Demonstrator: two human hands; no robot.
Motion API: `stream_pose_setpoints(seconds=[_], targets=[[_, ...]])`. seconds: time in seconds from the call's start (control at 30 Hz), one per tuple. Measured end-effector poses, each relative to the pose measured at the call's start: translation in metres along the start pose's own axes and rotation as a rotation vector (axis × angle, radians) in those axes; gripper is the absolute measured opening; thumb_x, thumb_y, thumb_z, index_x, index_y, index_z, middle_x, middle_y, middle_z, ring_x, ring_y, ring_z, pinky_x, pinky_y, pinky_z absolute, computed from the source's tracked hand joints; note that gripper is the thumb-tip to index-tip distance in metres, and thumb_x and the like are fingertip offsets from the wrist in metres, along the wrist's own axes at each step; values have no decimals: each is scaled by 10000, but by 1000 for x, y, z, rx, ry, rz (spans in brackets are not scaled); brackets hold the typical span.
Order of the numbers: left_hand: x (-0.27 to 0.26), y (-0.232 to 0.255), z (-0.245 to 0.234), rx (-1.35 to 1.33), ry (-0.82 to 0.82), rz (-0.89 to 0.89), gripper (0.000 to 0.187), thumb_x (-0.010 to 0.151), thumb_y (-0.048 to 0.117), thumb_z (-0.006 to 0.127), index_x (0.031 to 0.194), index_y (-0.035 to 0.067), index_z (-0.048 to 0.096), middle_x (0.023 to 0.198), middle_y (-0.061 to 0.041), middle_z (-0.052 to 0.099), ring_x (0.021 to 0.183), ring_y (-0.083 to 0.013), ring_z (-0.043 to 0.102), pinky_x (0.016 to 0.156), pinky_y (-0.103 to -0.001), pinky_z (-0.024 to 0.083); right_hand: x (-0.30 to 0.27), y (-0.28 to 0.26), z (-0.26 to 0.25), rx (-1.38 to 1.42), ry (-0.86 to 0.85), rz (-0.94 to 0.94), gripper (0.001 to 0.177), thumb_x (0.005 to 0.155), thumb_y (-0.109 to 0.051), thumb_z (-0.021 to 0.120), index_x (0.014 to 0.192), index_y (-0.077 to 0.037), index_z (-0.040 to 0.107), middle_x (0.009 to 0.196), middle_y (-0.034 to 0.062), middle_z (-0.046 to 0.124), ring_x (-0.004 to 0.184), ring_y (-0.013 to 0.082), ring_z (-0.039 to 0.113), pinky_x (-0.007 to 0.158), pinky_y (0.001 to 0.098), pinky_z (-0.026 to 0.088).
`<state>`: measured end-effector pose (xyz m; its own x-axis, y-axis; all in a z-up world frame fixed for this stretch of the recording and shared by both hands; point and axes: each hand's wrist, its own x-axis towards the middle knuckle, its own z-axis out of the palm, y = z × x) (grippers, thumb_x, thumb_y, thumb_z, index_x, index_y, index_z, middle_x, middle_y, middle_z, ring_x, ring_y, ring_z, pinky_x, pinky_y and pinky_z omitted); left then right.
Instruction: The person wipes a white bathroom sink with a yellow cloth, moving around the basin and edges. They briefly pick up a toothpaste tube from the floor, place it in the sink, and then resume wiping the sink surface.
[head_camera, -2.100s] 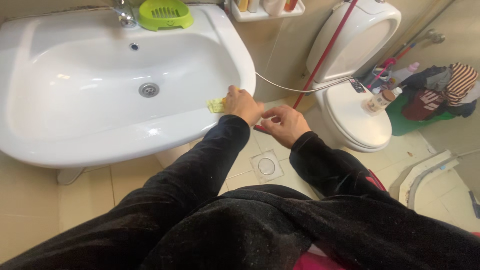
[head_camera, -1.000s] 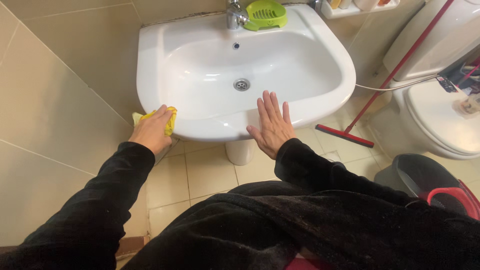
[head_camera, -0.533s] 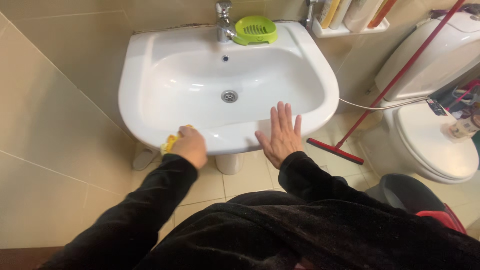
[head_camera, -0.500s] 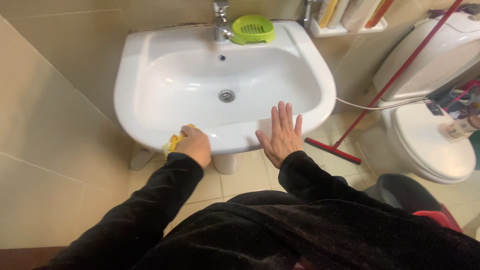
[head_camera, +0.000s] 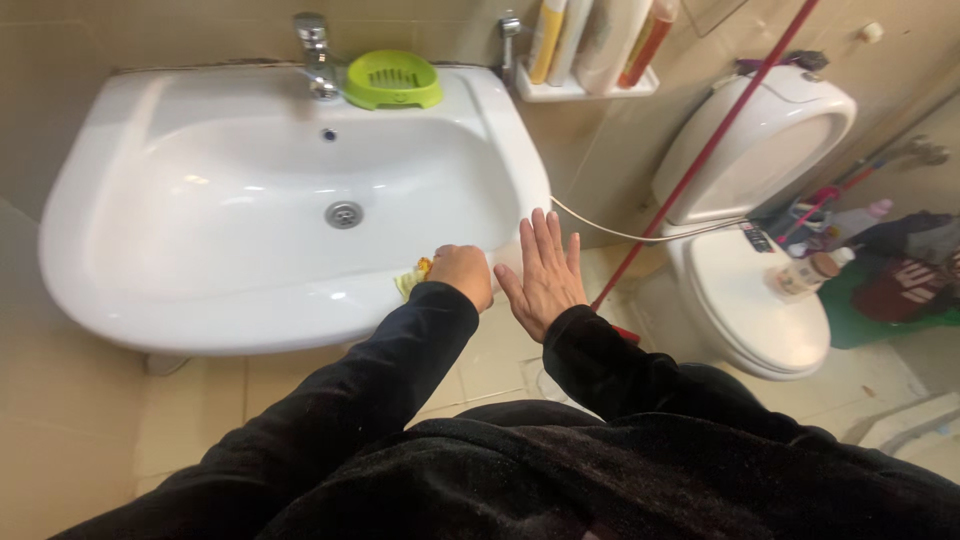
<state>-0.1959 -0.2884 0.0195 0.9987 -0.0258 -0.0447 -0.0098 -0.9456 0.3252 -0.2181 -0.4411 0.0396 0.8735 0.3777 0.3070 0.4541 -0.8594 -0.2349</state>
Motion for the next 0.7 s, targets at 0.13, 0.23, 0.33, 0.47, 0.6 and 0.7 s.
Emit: stream_pose_setpoints(seconds=[0.13,0.23,0.33,0.47,0.6,0.7], targets=[[29,30,16,-197,44,43,248,871,175,711,996,-37,731,1071,-262,734,1085,-392,693,957,-437,555,3,29,-13,-42,25,-1,763,1028,-449,447,1566,55,248,1666,248,172,1570,385,80,1229,599,67],[56,51,36,-314,209,11,416,833,180,755,1098,-115,628,1104,-282,700,1063,-390,694,916,-434,568,5,47,-19,-54,59,4,751,1021,-406,466,1574,54,250,1663,250,193,1568,393,95,1230,599,77],[79,66,50,-355,279,24,606,821,185,749,1229,-194,510,1092,-296,687,1041,-386,700,885,-418,581,6,61,-25,-69,90,36,745,1013,-398,492,1567,43,259,1663,245,209,1566,398,106,1225,601,87],[68,63,47,-129,206,85,499,956,175,606,1270,-195,491,1084,-279,703,1035,-375,704,853,-439,581,3,63,-27,-44,111,82,738,1026,-406,495,1566,40,262,1665,244,214,1573,394,115,1229,604,90],[11,39,24,-13,160,83,322,963,137,535,1202,-75,582,1147,-234,694,1026,-343,712,878,-421,571,-2,46,-25,-13,82,96,738,1033,-417,488,1569,39,265,1655,241,218,1563,401,107,1228,609,86],[-34,7,4,-10,240,134,356,940,107,536,1261,-45,562,1269,-226,630,909,-349,728,790,-449,570,-3,23,-17,34,68,121,742,1030,-428,484,1568,33,264,1653,239,218,1563,394,103,1225,608,87]])
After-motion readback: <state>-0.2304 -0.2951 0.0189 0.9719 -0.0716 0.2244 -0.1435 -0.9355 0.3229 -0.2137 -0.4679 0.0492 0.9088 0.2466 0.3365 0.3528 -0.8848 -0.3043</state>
